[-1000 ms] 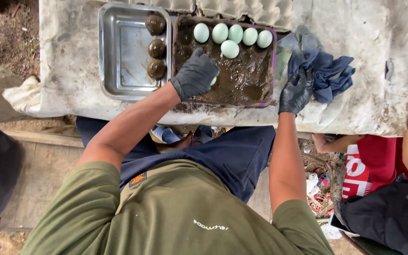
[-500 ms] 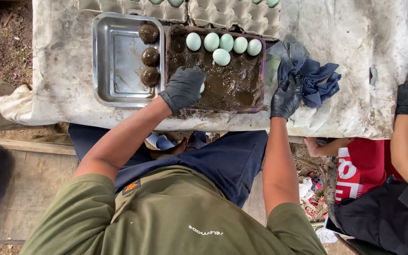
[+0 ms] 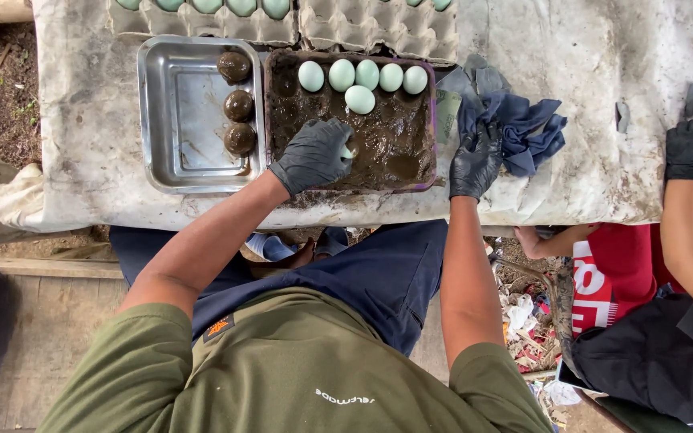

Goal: Coating eggs in a salted mud mixture for preservation and placing them in a tray.

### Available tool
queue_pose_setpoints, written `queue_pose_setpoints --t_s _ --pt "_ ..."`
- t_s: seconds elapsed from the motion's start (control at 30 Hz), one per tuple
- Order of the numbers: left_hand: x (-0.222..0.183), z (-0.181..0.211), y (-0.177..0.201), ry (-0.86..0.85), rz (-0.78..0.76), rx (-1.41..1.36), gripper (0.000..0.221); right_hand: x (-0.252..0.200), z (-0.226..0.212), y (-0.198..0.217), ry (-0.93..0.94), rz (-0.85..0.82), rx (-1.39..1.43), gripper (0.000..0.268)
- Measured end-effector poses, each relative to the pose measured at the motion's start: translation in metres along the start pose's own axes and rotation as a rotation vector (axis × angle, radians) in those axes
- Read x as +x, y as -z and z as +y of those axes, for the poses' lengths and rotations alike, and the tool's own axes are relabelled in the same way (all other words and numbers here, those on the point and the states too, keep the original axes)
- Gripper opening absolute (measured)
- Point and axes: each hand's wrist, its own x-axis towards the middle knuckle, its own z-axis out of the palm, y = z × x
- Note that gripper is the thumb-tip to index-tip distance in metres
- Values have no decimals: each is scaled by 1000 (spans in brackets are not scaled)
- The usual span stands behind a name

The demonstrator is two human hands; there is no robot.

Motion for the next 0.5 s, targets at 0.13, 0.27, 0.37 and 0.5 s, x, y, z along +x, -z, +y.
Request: queue_pose_setpoints --t_s 0.13,0.27,0.37,0.5 --pt "-10 11 27 -38 -18 95 48 2 1 6 17 -3 -23 40" --pt "-13 9 30 -35 -13 144 40 4 3 7 45 -11 -47 40" --pt "-13 0 17 -95 15 155 36 4 5 10 54 -14 -70 40" --pt "-18 15 33 -191 82 119 24 6 6 14 69 -27 -109 41"
